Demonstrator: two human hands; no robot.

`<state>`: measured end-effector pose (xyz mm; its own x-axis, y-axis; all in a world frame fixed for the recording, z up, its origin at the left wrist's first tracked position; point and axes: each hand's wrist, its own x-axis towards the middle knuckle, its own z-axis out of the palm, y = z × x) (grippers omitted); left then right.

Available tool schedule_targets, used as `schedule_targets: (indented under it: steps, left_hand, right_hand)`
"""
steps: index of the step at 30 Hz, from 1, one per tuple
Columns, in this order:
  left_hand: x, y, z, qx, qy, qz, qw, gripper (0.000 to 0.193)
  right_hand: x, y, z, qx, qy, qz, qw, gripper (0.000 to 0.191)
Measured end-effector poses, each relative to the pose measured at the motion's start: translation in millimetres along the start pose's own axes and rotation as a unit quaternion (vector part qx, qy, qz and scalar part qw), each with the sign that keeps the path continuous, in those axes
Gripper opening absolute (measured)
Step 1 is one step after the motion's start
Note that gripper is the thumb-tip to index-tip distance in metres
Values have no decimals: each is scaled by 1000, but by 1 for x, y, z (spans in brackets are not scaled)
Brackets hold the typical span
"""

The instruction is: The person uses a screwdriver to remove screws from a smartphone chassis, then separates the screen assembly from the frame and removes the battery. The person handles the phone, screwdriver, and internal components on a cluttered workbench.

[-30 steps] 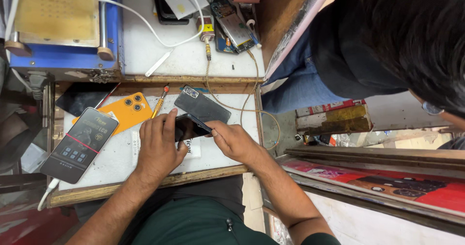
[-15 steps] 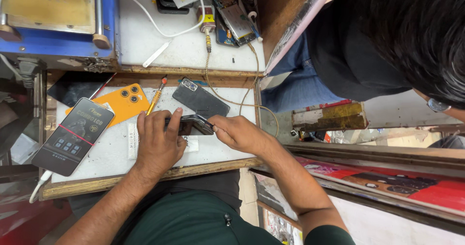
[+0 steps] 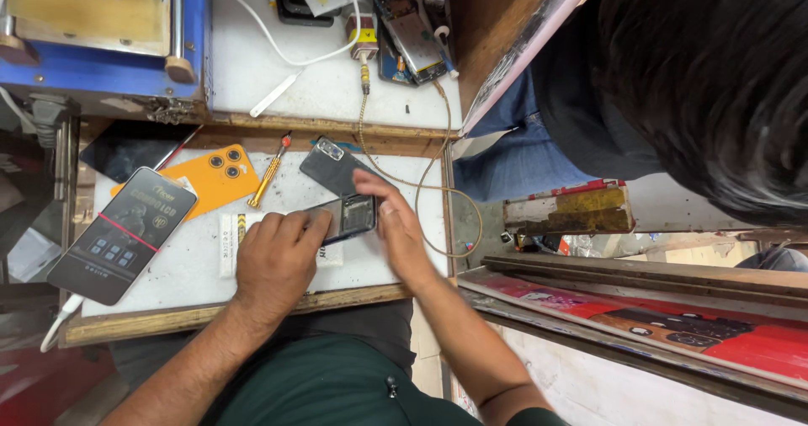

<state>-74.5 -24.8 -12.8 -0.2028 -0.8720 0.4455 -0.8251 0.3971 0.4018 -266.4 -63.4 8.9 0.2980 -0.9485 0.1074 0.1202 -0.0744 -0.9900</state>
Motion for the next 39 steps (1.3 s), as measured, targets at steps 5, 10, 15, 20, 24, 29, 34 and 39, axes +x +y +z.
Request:
schedule_targets:
  steps: [5, 10, 15, 20, 24, 29, 34, 39]
  left_hand:
    - [-16, 14, 10, 21, 0, -3, 1000, 49]
    - [-24, -2, 4, -3, -80, 9, 997, 67]
    - [-30, -30, -11, 4, -156, -5, 988, 63]
    - [-34, -41, -16, 15, -183, -12, 983, 64]
    - [-37, -43, -15, 38, -180, -1, 983, 63]
    - [-37, -45, -16, 44, -207, -5, 977, 66]
    - [-34, -43, -19, 52, -211, -8, 976, 68]
    - [-37, -44, -21, 57, -191, -3, 980, 69]
  right_hand:
    - [0, 27, 34, 350, 148, 124, 917, 47]
    - [10, 31, 35, 430, 138, 115, 885, 58]
    - [12, 35, 38, 446, 123, 162, 871, 62]
    - [5, 38, 38, 236, 120, 140, 954, 53]
    - [-19, 33, 21, -264, 93, -28, 960, 22]
    - [-27, 37, 17, -454, 2, -63, 889, 18]
    - [-15, 41, 21, -498, -47, -56, 864, 19]
    - [-13, 39, 23, -532, -56, -66, 842, 19]
